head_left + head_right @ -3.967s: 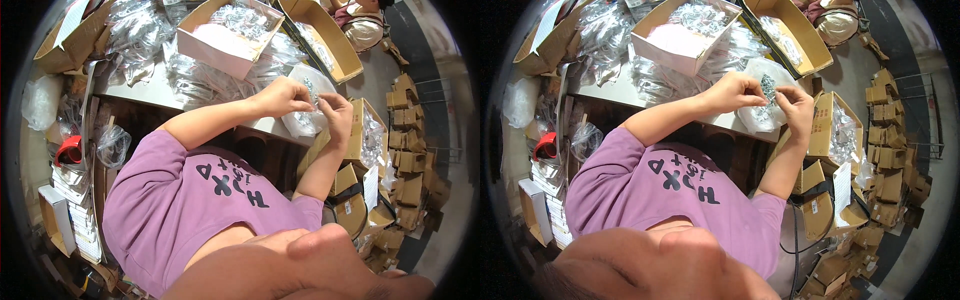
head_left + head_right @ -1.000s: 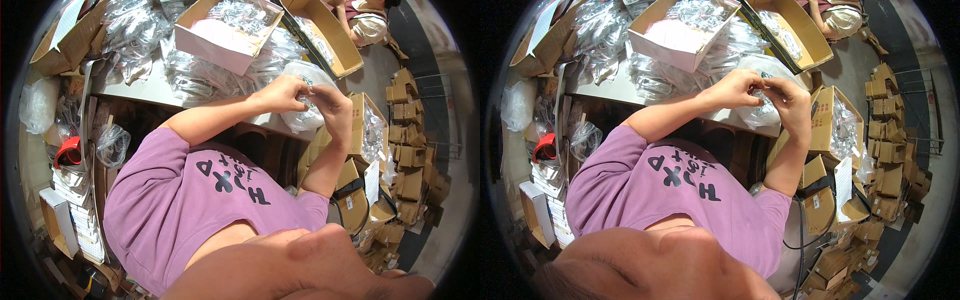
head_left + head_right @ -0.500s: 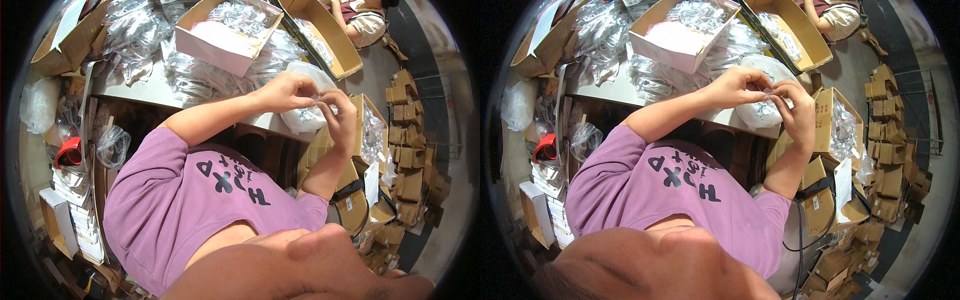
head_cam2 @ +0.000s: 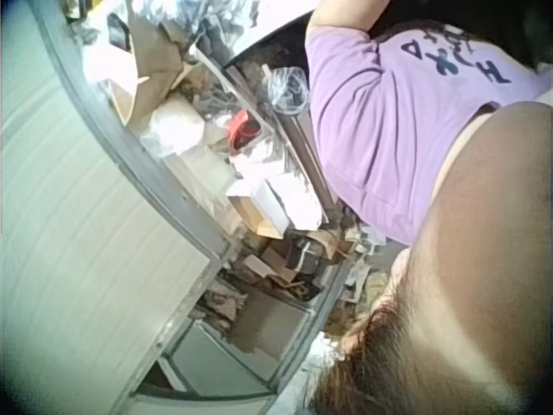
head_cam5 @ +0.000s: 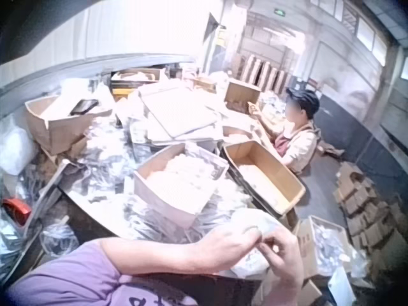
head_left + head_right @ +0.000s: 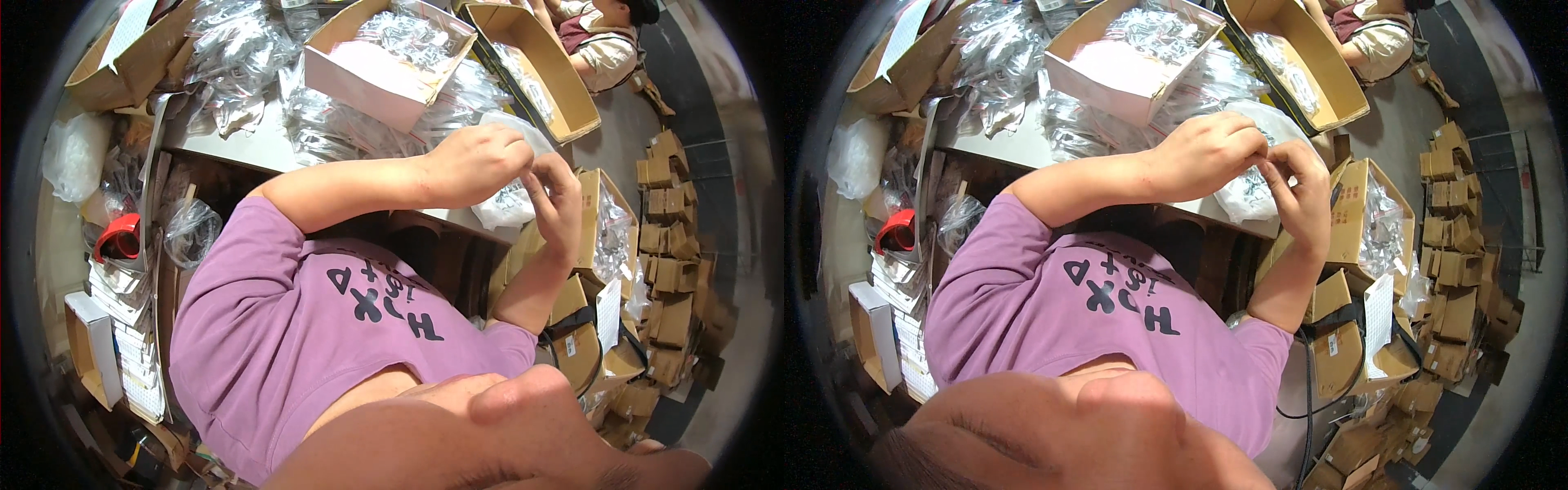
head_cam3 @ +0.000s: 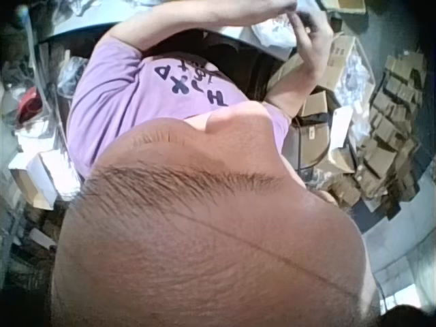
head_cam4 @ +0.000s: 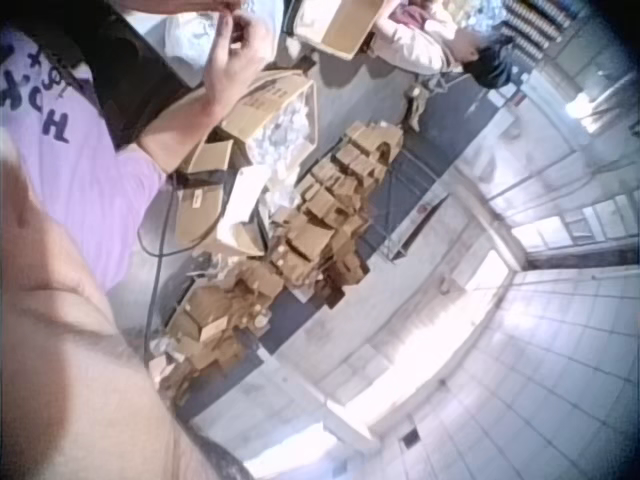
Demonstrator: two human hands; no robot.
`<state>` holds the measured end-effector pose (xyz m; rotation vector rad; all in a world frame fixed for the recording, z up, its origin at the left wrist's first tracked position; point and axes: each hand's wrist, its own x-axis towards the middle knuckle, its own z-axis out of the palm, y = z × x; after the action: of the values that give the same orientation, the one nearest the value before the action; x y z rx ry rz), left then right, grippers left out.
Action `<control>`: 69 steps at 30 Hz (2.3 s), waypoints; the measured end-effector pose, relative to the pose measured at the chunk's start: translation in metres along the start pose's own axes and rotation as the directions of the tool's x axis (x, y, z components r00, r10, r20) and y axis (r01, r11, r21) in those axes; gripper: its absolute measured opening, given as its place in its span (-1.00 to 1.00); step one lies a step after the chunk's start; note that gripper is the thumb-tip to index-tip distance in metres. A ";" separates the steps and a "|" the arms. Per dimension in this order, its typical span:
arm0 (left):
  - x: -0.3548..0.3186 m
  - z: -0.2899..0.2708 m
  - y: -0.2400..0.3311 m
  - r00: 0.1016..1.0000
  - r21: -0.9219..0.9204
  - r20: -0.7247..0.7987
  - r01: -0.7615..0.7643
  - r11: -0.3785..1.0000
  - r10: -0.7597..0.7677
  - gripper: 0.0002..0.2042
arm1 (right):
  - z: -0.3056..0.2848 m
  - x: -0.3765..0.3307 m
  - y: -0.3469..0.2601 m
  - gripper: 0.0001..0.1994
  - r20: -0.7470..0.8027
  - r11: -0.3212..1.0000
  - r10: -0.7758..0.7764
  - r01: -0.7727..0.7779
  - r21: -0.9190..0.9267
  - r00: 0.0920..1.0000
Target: The person picks up individual small metal fasteners from a large plastic bag and places them into smaller boxes on a workstation cluttered with components.
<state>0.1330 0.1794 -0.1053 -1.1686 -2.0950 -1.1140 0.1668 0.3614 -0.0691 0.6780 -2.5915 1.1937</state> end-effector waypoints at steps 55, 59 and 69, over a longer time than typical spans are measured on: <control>0.057 -0.156 -0.092 0.702 0.111 0.635 0.333 0.936 -0.324 -0.89 | 0.019 0.003 0.030 -0.69 0.305 0.822 0.346 -0.130 -0.554 0.887; 0.052 -0.162 -0.097 0.715 0.099 0.605 0.369 0.924 -0.350 -0.87 | 0.019 0.001 0.031 -0.68 0.292 0.835 0.312 -0.115 -0.538 0.904; 0.041 -0.176 -0.109 0.660 0.268 0.579 0.401 0.876 -0.479 -0.85 | 0.019 0.000 0.034 -0.67 0.284 0.834 0.301 -0.107 -0.541 0.911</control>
<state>0.0231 0.0183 -0.0248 -1.0987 -3.0627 -0.8194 0.1507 0.3661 -0.1043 0.5388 -3.1624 0.3751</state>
